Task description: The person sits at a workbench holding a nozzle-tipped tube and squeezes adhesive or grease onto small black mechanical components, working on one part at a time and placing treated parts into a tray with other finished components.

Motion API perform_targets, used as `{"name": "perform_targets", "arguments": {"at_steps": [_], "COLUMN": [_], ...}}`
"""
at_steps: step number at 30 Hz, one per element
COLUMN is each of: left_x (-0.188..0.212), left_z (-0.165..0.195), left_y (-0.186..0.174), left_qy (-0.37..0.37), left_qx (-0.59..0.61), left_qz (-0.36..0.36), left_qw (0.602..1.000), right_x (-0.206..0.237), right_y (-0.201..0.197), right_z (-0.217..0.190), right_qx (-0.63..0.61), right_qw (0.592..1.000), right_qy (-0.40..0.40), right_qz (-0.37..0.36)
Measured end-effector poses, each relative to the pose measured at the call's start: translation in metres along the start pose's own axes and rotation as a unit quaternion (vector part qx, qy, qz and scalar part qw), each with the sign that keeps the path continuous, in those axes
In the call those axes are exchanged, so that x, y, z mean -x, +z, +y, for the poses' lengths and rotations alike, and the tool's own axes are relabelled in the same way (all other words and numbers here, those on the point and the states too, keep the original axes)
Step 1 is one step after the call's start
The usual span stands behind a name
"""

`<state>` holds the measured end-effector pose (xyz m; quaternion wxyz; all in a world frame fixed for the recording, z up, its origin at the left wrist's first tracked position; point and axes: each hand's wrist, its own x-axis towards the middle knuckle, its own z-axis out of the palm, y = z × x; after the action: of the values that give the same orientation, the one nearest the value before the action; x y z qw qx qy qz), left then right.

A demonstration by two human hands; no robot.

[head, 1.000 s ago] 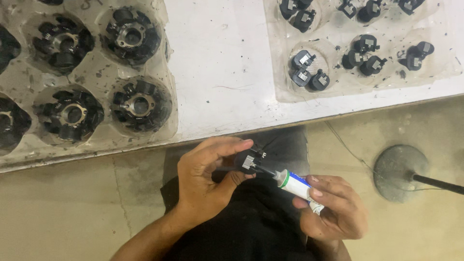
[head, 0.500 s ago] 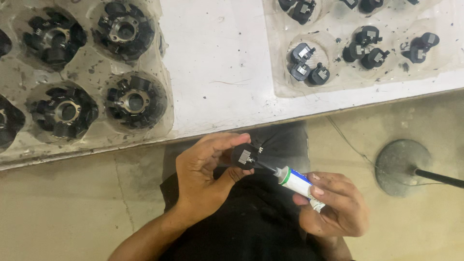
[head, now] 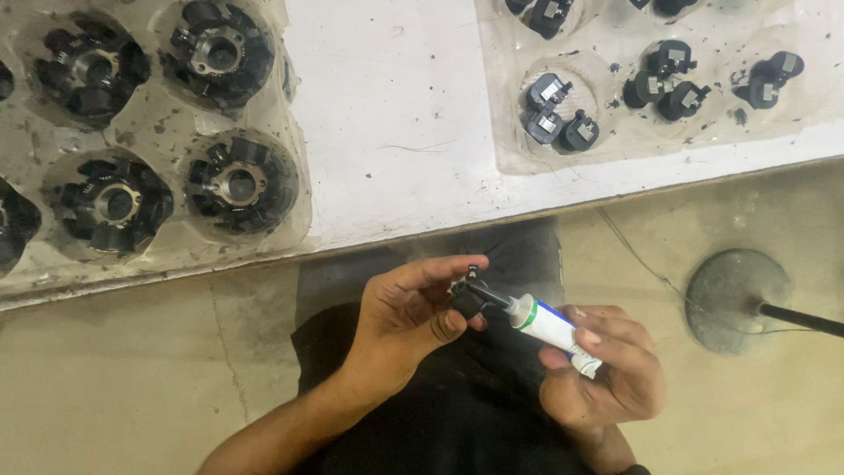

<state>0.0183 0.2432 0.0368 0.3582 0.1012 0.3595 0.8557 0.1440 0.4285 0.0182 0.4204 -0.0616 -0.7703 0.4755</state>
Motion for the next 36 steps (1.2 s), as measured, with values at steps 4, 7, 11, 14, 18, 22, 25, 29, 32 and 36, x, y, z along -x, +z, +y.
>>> {"name": "perform_targets", "arguments": {"at_steps": [4,7,11,14,18,22,25,29,32,36], "left_x": [-0.001,0.000,-0.002,-0.004,-0.005,-0.005,-0.007,-0.009,-0.007,-0.011], "left_z": [-0.005,-0.007,-0.009,-0.010,-0.007,-0.007,-0.011,-0.016,-0.017,-0.014], "left_y": [0.000,-0.001,-0.001,-0.001,0.000,0.001,0.001,-0.002,-0.002,0.003], "left_qy": [0.012,0.003,0.006,0.008,-0.011,-0.036,-0.028,-0.059,-0.074,-0.081], "left_qx": [0.004,-0.006,0.002,0.004,-0.010,-0.020,0.007,0.077,0.116,0.090], "left_qz": [-0.014,-0.013,-0.014,-0.014,-0.010,-0.001,-0.008,-0.016,-0.034,-0.014], "left_qw": [1.000,1.000,1.000,1.000,1.000,0.999,1.000,0.995,0.990,0.993], "right_x": [-0.004,-0.005,-0.005,-0.004,-0.004,-0.004,-0.005,-0.006,-0.008,-0.012], "right_y": [-0.001,-0.001,-0.002,-0.002,-0.004,-0.004,-0.004,-0.006,-0.010,-0.014], "right_z": [-0.002,-0.004,-0.003,0.000,0.002,0.002,0.003,0.001,-0.003,-0.004], "right_qx": [0.018,0.040,0.053,0.027,0.013,0.012,0.029,0.037,0.041,0.057], "right_qw": [1.000,0.999,0.999,0.999,1.000,1.000,1.000,0.999,0.999,0.998], "right_qy": [-0.007,-0.004,0.003,0.022,0.020,0.019,0.000,-0.009,-0.011,0.014], "right_qz": [-0.008,-0.006,-0.008,0.007,-0.004,-0.003,-0.004,-0.005,-0.016,-0.022]}}
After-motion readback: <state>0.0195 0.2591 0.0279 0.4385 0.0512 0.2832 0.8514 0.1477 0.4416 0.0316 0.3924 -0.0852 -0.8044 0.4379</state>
